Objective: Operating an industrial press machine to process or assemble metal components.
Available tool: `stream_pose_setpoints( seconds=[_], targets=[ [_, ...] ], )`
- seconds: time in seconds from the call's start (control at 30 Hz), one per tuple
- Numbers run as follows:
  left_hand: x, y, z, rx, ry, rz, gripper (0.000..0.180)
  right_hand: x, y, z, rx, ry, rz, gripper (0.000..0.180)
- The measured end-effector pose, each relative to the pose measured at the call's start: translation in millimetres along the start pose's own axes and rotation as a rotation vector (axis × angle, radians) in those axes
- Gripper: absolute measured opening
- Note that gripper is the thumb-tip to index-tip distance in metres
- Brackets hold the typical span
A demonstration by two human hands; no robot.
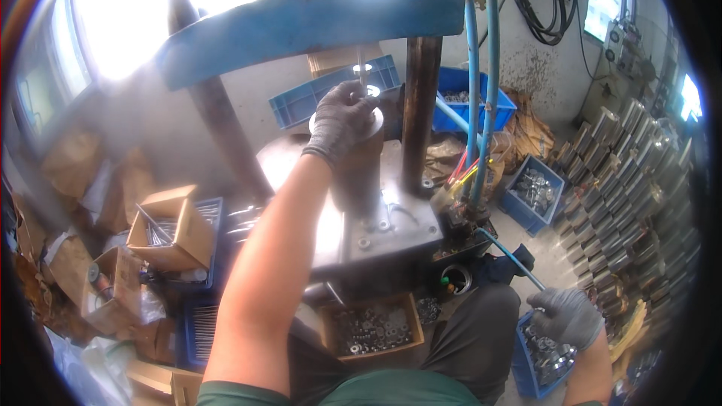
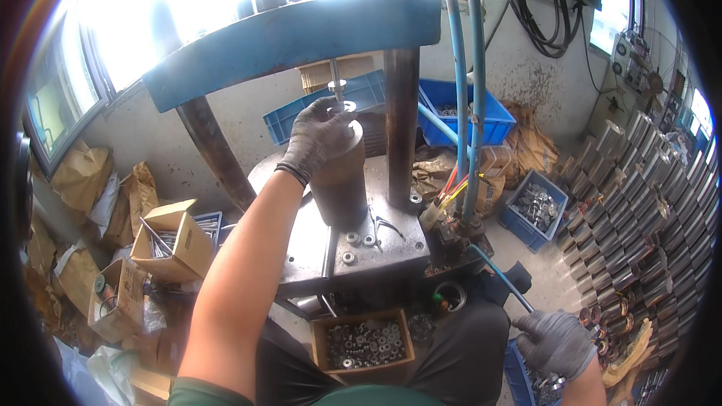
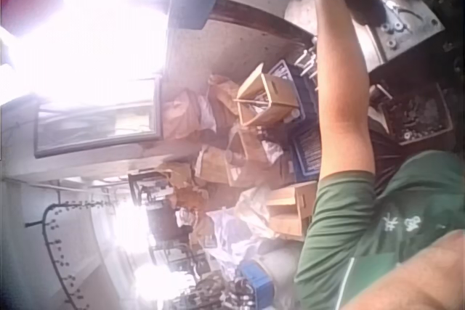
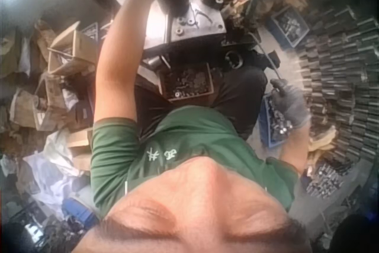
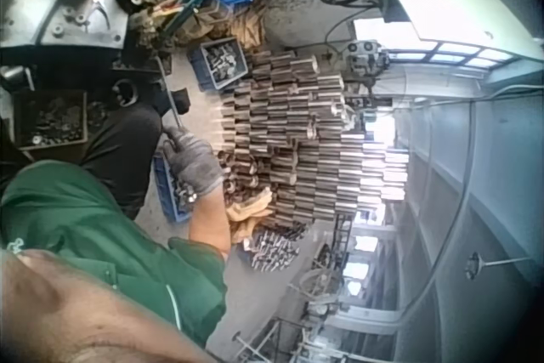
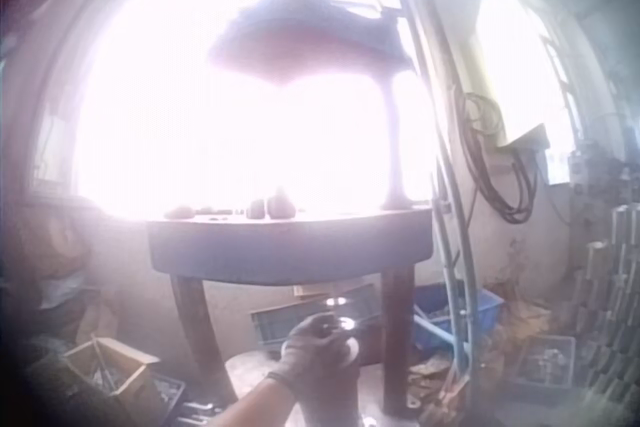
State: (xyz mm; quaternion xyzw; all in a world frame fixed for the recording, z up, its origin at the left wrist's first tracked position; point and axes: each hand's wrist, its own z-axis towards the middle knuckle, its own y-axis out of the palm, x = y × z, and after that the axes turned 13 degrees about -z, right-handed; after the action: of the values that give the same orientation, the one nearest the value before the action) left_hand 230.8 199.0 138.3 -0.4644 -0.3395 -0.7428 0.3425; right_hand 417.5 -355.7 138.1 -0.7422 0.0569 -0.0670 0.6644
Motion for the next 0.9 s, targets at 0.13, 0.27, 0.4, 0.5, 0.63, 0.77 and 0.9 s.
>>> stream_pose_setpoints(
  seconds=[0.13,0.27,0.4,0.5,0.63,0.77,0.9],
  targets=[
    [0.4,0.0,3.8,-0.031,-0.076,-0.117,0.040,-0.9,-0.8,3.1,-0.067,0.000,-0.083,0.026],
    [-1.1,-2.0,4.5,-0.020,-0.044,-0.083,0.039,0.0,0.0,1.6,-0.077,0.002,-0.047,0.025],
    [2.8,8.0,-4.1,0.008,0.005,-0.021,0.041,2.3,1.9,0.7,0.059,0.018,-0.006,0.028],
    [1.6,9.0,-1.7,-0.007,0.000,-0.011,0.043,2.9,-0.9,4.6,-0.256,-0.083,-0.174,0.027],
    [-6.3,-0.2,8.6,-0.025,-0.005,0.014,0.047,1.3,-3.5,4.9,-0.010,-0.075,-0.076,0.026],
    [-10.5,-5.7,15.1,-0.048,-0.012,0.033,0.051,-5.6,-4.6,7.2,0.286,-0.032,0.013,0.024],
    [-1.1,-0.4,5.9,-0.058,-0.010,0.061,0.055,-6.1,-13.2,20.9,0.399,-0.013,-0.066,0.028]
  ],
)
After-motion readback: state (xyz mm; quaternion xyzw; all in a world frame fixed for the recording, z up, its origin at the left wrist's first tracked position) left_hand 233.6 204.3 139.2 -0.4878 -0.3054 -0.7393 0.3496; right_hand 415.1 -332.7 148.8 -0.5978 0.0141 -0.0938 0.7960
